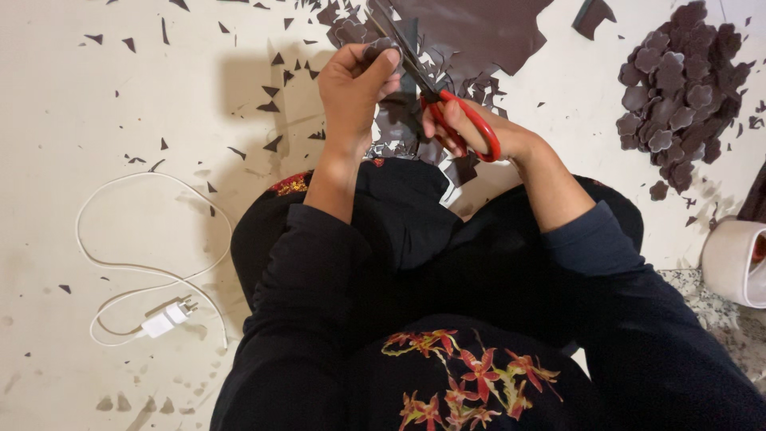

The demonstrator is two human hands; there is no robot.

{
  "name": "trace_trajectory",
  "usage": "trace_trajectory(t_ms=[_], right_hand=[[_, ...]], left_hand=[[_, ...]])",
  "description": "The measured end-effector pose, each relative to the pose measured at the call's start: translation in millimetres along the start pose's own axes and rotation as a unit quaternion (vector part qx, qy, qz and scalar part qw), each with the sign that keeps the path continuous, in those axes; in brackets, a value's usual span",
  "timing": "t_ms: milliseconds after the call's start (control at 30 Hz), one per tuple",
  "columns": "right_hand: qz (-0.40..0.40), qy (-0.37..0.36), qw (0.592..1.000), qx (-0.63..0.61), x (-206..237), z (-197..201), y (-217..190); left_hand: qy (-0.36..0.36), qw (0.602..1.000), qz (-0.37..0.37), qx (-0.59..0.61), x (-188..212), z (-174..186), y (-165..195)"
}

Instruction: The person sits on the floor and uses red-handled scissors to cut a dark brown sheet of material along pre-drawn outlines. They repeatedly rotate the sheet to follow the curves and produce multiple small cutouts that accumulate on the floor.

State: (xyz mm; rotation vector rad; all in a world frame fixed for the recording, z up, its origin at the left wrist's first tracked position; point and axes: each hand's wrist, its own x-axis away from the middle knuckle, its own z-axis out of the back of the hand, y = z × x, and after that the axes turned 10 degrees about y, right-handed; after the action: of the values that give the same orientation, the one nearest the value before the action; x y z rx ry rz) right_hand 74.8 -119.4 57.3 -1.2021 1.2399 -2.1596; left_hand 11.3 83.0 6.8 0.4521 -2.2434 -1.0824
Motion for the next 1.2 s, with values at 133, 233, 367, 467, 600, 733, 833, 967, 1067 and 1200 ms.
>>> trace_trajectory(t_ms=[133,233,367,467,600,733,833,967,1067,1200], right_hand=[[0.000,0.011,1.000,0.025,0.6,0.4,-2.1],[-0.004,0.019,0.999,0.030,-0.5,-1.0,-4.5],[-0.032,0.049,0.998,-0.004,0.8,-3.5,-5.7],[0.001,0.069,0.997,-0.030,0.2,-2.7,-5.0],[0.013,0.065,0.996,-0.066,-3.8,-2.7,-3.3],[-0.001,0.050,0.998,0.025,-5.0,-1.3,-2.3],[0.006,0.037,0.998,0.050,-5.5,-7.9,-0.9],[0.010,0.035,0.996,0.079,-4.9,-9.9,-1.2],[0.003,0.039,0.996,0.081,-5.5,-11.3,-2.3],[0.025,0.023,0.997,0.070,-4.2,-11.3,-3.7]], left_hand=[[-0.004,1.000,0.001,0.009,-1.3,2.0,-2.5],[-0.005,1.000,0.013,0.024,-3.4,4.3,-5.9],[-0.012,0.999,0.031,0.035,-6.8,7.6,-13.1],[-0.017,0.996,0.036,0.082,-10.2,8.5,-20.2],[-0.011,0.988,0.073,0.138,-14.9,11.0,-26.2],[-0.005,0.982,0.082,0.170,-18.0,10.9,-28.2],[0.006,0.983,0.089,0.159,-16.9,12.1,-28.6],[0.004,0.983,0.082,0.163,-15.9,11.2,-29.8],[-0.004,0.984,0.066,0.166,-15.6,10.7,-29.2],[0.000,0.987,0.062,0.150,-12.7,9.6,-26.4]])
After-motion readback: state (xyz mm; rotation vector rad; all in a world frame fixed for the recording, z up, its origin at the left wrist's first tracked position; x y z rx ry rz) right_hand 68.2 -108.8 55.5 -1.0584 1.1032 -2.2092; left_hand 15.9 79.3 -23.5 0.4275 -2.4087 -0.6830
